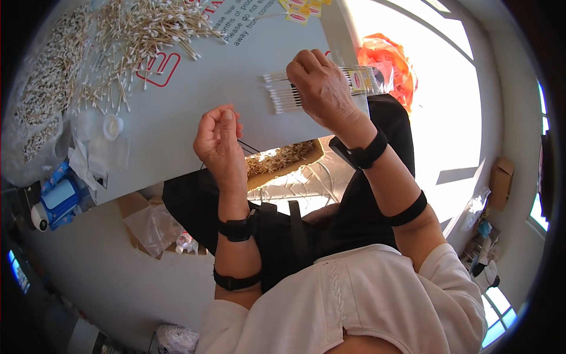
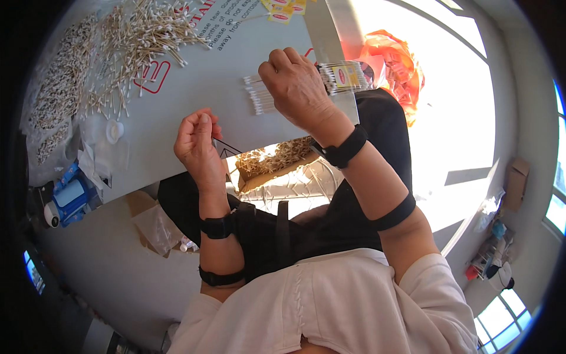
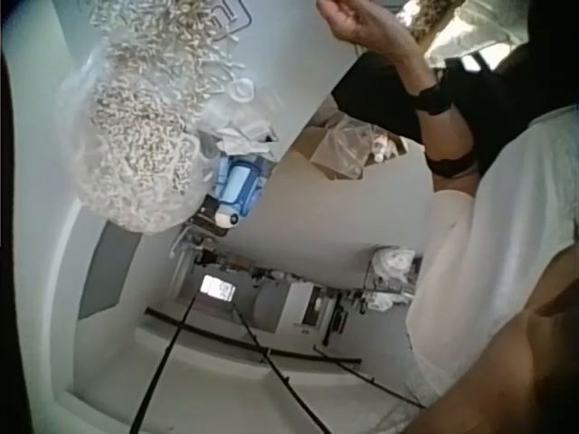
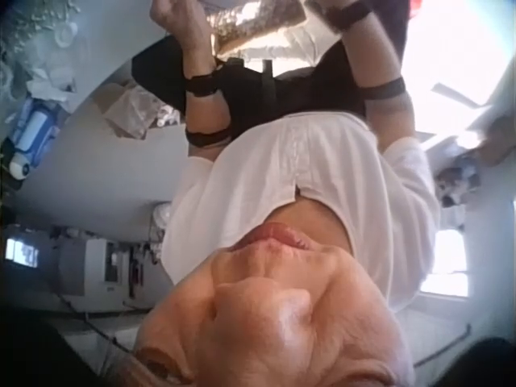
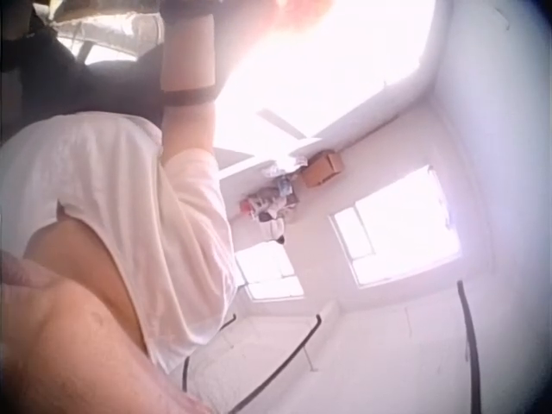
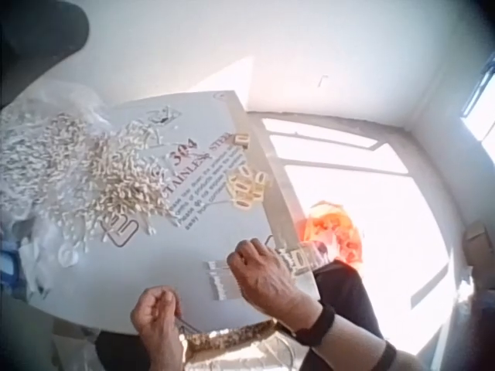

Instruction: Arranging and packaging cotton swabs into plastic sleeves.

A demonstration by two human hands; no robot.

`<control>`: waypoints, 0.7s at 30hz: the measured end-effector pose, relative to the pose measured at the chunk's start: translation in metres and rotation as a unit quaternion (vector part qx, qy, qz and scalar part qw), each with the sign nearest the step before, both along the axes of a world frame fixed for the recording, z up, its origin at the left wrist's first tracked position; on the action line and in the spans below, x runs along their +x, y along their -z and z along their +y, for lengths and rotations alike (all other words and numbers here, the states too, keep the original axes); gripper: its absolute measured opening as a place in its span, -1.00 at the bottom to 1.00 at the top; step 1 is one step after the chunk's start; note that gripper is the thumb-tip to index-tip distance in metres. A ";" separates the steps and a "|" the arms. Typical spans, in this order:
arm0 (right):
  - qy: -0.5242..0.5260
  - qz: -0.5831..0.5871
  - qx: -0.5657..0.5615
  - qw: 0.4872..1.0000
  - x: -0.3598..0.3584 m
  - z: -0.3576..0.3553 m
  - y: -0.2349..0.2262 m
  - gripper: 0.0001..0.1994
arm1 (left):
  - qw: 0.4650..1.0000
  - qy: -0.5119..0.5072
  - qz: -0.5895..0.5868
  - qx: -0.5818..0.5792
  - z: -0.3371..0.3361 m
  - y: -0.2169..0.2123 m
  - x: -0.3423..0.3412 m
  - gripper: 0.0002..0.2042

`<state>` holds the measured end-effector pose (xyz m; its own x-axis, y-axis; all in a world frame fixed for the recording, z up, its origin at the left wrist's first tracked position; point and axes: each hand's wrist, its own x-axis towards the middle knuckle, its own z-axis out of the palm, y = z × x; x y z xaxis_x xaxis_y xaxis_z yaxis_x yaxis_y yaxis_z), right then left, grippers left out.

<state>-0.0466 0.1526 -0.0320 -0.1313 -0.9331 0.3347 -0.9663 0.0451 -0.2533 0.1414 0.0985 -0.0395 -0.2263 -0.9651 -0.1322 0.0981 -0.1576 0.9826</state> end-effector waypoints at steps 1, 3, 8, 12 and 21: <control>-0.007 0.008 -0.002 1.000 -0.001 -0.002 0.003 -0.81 | 1.000 0.005 0.001 0.002 0.000 0.001 -0.001 -0.87; -0.018 0.014 -0.005 1.000 0.001 -0.005 0.006 -0.82 | 1.000 0.008 0.000 0.005 0.001 0.005 0.000 -0.87; -0.028 0.022 -0.002 0.999 0.001 -0.007 0.010 -0.83 | 1.000 0.019 -0.008 0.002 0.002 0.012 -0.001 -0.87; -0.034 0.025 -0.004 0.999 0.005 -0.004 0.007 -0.83 | 1.000 0.019 -0.024 0.002 0.001 0.011 -0.001 -0.87; -0.031 0.036 0.004 0.999 0.001 -0.007 0.009 -0.84 | 0.999 0.030 -0.028 0.003 0.001 0.012 -0.001 -0.87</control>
